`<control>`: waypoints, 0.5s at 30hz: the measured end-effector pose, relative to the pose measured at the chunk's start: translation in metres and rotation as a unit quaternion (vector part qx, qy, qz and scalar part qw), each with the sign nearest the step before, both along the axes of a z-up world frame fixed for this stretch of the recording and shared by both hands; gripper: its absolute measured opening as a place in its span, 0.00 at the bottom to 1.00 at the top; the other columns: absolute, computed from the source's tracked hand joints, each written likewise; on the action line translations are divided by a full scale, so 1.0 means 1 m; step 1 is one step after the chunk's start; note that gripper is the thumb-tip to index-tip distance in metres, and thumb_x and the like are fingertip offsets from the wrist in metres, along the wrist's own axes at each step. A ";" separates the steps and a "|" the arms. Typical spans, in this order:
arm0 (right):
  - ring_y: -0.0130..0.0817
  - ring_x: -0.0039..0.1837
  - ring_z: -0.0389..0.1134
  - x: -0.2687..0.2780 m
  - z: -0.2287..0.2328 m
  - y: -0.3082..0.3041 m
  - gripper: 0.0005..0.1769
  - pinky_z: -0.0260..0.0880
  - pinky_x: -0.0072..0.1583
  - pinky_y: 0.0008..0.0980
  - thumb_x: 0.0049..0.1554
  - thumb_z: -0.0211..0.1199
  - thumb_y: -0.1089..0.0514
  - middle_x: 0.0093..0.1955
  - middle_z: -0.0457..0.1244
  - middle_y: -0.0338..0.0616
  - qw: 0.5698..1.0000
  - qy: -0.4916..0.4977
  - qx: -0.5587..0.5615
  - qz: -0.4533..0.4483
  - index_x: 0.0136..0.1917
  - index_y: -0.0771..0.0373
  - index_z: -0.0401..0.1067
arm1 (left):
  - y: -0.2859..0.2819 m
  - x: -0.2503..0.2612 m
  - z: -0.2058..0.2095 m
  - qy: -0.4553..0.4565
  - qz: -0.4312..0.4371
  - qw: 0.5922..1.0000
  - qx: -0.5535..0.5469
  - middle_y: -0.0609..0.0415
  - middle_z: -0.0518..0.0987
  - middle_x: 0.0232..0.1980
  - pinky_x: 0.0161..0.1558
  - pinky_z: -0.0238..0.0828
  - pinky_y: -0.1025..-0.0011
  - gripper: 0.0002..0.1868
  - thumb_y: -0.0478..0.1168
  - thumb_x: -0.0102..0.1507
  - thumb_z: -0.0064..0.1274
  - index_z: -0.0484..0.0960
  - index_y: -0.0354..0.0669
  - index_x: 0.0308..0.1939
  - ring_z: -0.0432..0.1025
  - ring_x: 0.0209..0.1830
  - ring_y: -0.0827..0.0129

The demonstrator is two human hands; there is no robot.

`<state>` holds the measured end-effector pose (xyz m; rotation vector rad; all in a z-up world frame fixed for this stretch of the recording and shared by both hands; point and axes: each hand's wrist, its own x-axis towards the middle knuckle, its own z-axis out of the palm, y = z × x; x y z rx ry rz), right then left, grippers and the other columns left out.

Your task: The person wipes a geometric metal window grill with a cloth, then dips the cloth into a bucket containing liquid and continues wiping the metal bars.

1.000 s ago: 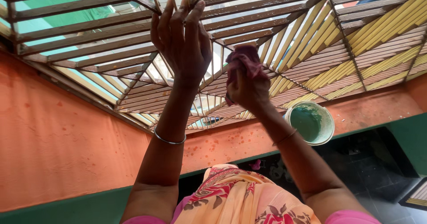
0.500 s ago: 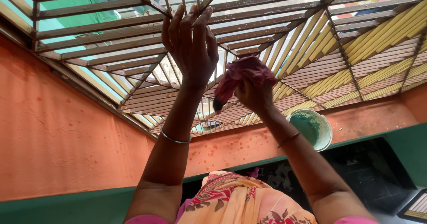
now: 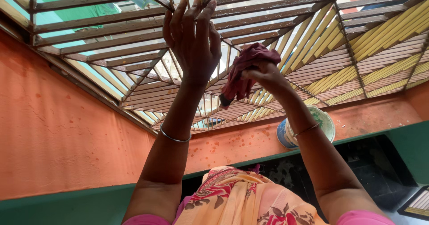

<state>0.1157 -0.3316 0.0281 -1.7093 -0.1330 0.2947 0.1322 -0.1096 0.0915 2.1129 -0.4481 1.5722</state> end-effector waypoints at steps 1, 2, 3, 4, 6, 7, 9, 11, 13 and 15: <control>0.44 0.55 0.69 -0.002 -0.003 0.005 0.14 0.69 0.55 0.42 0.53 0.64 0.61 0.55 0.68 0.46 0.990 -0.129 -0.038 0.028 0.54 0.56 0.75 | -0.001 0.002 0.001 -0.002 0.002 1.000 -0.006 0.53 0.76 0.64 0.79 0.45 0.52 0.16 0.37 0.71 0.49 0.77 0.53 0.63 0.62 0.75 0.58; 0.40 0.63 0.67 -0.004 -0.004 0.010 0.15 0.66 0.65 0.35 0.54 0.67 0.62 0.59 0.66 0.43 0.963 -0.253 -0.075 0.061 0.55 0.59 0.74 | -0.002 0.003 0.000 -0.001 0.003 1.000 -0.006 0.53 0.76 0.64 0.79 0.45 0.52 0.16 0.37 0.71 0.49 0.77 0.53 0.63 0.62 0.75 0.58; 0.40 0.63 0.67 -0.003 0.002 0.010 0.15 0.66 0.65 0.35 0.54 0.67 0.62 0.59 0.66 0.43 0.963 -0.252 -0.075 0.062 0.55 0.59 0.74 | -0.003 0.006 0.000 -0.005 0.006 1.000 -0.011 0.53 0.76 0.64 0.78 0.45 0.52 0.16 0.37 0.71 0.49 0.78 0.53 0.63 0.62 0.75 0.58; 0.42 0.57 0.69 -0.005 0.010 0.009 0.09 0.70 0.54 0.35 0.50 0.68 0.62 0.56 0.68 0.43 0.897 -0.355 -0.263 0.013 0.47 0.58 0.76 | -0.004 0.006 -0.003 -0.007 0.007 1.000 -0.014 0.54 0.76 0.64 0.78 0.45 0.52 0.16 0.38 0.71 0.48 0.78 0.54 0.63 0.62 0.75 0.58; 0.44 0.51 0.71 -0.010 0.021 0.014 0.05 0.74 0.44 0.35 0.47 0.69 0.63 0.53 0.70 0.43 0.785 -0.437 -0.438 -0.038 0.39 0.56 0.79 | -0.004 0.007 -0.005 0.000 0.008 1.000 -0.009 0.54 0.76 0.64 0.78 0.44 0.51 0.17 0.38 0.71 0.49 0.77 0.54 0.63 0.62 0.75 0.58; 0.40 0.49 0.71 -0.013 0.024 0.017 0.06 0.73 0.44 0.36 0.49 0.67 0.64 0.52 0.70 0.41 0.777 -0.433 -0.454 -0.049 0.41 0.55 0.79 | -0.003 0.007 -0.006 0.004 0.010 1.000 -0.006 0.54 0.76 0.65 0.79 0.43 0.51 0.17 0.38 0.71 0.49 0.77 0.54 0.64 0.62 0.75 0.58; 0.37 0.47 0.72 -0.017 0.024 0.027 0.08 0.72 0.44 0.37 0.52 0.66 0.65 0.51 0.70 0.39 0.765 -0.436 -0.470 -0.064 0.43 0.53 0.79 | -0.004 0.005 -0.005 0.005 0.008 1.000 -0.007 0.54 0.76 0.65 0.79 0.44 0.51 0.18 0.37 0.70 0.49 0.77 0.54 0.65 0.62 0.75 0.58; 0.37 0.51 0.73 -0.025 0.010 0.041 0.09 0.72 0.50 0.37 0.48 0.65 0.65 0.52 0.70 0.37 0.744 -0.530 -0.382 -0.145 0.43 0.55 0.77 | -0.002 0.005 -0.003 0.003 0.011 1.000 -0.010 0.54 0.75 0.64 0.79 0.44 0.52 0.19 0.36 0.69 0.49 0.77 0.54 0.65 0.62 0.76 0.58; 0.39 0.49 0.72 -0.022 -0.002 0.045 0.11 0.72 0.50 0.39 0.47 0.66 0.63 0.50 0.69 0.39 0.711 -0.534 -0.426 -0.170 0.45 0.55 0.78 | 0.001 0.003 -0.002 -0.004 0.006 1.000 0.010 0.54 0.75 0.66 0.79 0.44 0.52 0.19 0.36 0.71 0.50 0.76 0.54 0.66 0.61 0.76 0.58; 0.41 0.47 0.72 -0.019 -0.012 0.042 0.13 0.72 0.50 0.41 0.45 0.66 0.60 0.48 0.68 0.41 0.678 -0.530 -0.470 -0.195 0.46 0.55 0.79 | 0.004 0.000 -0.003 0.007 0.004 1.000 0.019 0.53 0.75 0.67 0.79 0.45 0.51 0.20 0.36 0.70 0.50 0.76 0.54 0.67 0.61 0.76 0.57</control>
